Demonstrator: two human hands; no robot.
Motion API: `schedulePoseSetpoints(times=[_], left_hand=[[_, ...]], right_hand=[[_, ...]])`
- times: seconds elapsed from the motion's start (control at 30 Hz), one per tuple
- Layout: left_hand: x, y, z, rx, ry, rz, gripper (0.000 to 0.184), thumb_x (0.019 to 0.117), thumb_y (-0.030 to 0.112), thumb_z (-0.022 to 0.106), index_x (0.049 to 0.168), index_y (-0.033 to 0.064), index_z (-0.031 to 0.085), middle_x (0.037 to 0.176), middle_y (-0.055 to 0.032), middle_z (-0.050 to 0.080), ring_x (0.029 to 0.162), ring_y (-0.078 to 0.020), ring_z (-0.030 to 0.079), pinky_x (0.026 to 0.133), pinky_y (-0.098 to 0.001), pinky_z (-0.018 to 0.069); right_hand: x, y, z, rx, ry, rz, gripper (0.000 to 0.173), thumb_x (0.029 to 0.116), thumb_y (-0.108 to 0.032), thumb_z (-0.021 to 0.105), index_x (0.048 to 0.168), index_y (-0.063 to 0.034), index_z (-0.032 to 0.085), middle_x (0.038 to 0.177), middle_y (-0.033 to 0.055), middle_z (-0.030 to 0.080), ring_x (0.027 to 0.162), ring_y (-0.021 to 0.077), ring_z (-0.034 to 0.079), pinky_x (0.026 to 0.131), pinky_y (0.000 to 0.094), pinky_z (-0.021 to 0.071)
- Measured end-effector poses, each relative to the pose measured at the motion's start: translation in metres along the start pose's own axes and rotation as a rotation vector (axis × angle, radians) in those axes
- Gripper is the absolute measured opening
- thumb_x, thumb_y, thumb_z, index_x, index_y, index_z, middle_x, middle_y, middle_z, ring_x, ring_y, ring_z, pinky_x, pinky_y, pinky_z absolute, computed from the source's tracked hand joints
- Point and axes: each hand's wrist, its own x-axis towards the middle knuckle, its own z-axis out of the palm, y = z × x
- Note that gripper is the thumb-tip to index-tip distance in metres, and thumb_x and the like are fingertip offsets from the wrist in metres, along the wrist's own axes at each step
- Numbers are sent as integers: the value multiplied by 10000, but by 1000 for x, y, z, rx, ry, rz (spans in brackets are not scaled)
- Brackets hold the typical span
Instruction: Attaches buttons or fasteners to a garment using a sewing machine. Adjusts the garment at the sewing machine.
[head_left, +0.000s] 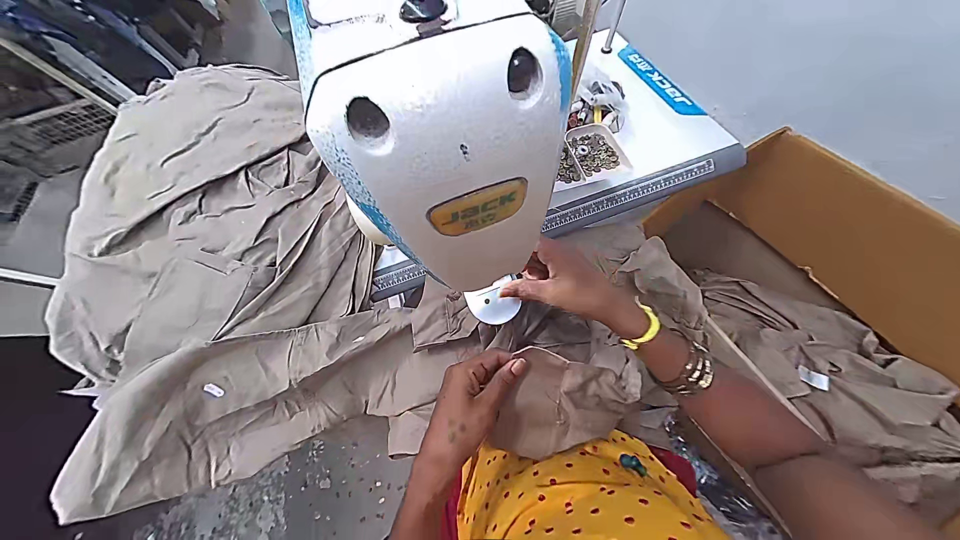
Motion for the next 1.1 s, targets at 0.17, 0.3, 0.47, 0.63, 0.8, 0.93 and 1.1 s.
schedulePoseSetpoints(times=[0.17,0.3,0.47,0.63,0.8,0.93,1.1], left_hand=[[-17,-12,-13,-265,-23,-94,135,995,187,624,879,123,646,663,78,631,463,-15,573,445,-201,531],[-19,-18,-9,-326,-59,-88,131,996,188,638,885,120,654,680,69,651,487,-29,607,467,-213,556],[-3,2,-15,-361,43,-19,155,1020,160,575,889,121,649,710,55,682,509,-38,631,475,-220,569],[24,12,-24,-364,160,-33,203,1024,102,540,828,101,594,648,36,652,490,-53,619,481,-217,559],[51,12,-21,-107,354,0,189,952,121,678,874,69,514,605,40,528,434,-41,508,428,-199,480],[54,14,-21,-41,384,-16,195,940,135,702,901,65,525,611,44,522,428,-33,492,419,-190,465],[50,9,-22,41,379,28,209,947,216,687,909,79,533,623,65,520,450,-17,494,440,-184,462]], right_hand=[[22,-9,10,-28,-2,128,267,841,-146,820,852,-82,561,702,-37,529,640,33,501,617,231,424],[21,-9,8,-11,-21,93,256,853,-124,812,866,-78,560,690,-52,523,615,-5,484,593,174,410],[-2,-11,-26,-29,-338,198,386,901,-346,766,1072,-43,599,818,-31,624,706,11,573,669,224,491],[-12,-25,-27,-266,-291,375,421,1012,-444,616,803,-78,625,663,-12,500,619,103,487,604,343,400],[6,-12,-25,-216,-106,341,292,997,-258,677,760,-93,633,610,-37,498,559,52,463,557,276,381],[10,-9,-27,-230,-107,280,291,986,-235,693,737,-95,631,586,-48,492,531,37,450,533,262,369],[8,-3,-31,-238,-163,265,307,990,-316,681,775,-102,634,635,-46,516,582,44,476,576,288,390]])
